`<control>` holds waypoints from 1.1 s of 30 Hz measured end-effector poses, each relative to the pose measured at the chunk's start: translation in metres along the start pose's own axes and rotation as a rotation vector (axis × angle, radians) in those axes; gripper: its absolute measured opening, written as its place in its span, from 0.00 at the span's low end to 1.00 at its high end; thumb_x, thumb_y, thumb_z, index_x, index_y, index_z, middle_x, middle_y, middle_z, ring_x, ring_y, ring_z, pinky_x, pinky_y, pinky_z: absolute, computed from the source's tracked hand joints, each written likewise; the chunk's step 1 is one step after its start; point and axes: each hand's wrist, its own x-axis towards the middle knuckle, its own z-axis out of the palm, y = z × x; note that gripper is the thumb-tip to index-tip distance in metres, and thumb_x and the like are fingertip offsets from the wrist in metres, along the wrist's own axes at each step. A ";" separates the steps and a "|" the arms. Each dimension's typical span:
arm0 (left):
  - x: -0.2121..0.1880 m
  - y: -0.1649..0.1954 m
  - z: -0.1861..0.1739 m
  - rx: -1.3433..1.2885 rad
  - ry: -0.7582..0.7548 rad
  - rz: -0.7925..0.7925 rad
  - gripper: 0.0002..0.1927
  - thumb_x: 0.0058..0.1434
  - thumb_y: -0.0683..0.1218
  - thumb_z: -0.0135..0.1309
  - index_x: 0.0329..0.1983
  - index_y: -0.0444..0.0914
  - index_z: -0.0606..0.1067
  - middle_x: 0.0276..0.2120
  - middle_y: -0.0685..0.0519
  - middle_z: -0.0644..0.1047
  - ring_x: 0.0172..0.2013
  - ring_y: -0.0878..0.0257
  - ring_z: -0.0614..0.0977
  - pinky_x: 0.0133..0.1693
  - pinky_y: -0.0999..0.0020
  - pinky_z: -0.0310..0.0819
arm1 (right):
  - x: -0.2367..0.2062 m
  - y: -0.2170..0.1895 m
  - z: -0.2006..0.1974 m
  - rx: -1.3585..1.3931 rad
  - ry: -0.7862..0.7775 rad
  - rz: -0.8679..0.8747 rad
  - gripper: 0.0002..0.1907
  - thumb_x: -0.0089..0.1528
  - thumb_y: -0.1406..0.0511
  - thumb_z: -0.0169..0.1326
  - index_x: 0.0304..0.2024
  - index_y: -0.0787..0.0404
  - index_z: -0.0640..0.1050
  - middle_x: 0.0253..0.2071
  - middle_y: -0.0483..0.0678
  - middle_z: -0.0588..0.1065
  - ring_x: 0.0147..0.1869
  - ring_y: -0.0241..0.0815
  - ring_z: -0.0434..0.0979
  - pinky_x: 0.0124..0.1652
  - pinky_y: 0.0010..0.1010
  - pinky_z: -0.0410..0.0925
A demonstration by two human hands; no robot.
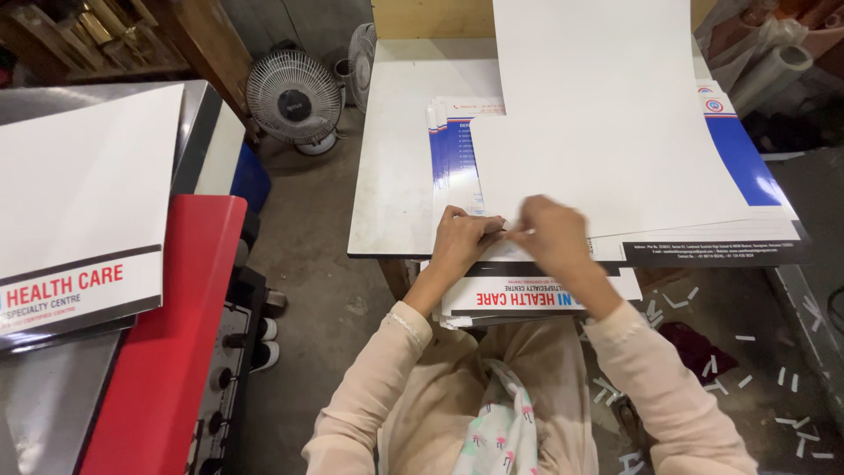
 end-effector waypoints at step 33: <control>0.008 0.008 -0.054 0.154 -0.347 -0.278 0.24 0.58 0.59 0.63 0.52 0.44 0.75 0.39 0.54 0.83 0.34 0.57 0.86 0.36 0.61 0.77 | -0.106 0.062 -0.035 -0.052 0.185 0.262 0.08 0.60 0.62 0.61 0.39 0.59 0.83 0.41 0.49 0.76 0.52 0.51 0.70 0.53 0.45 0.58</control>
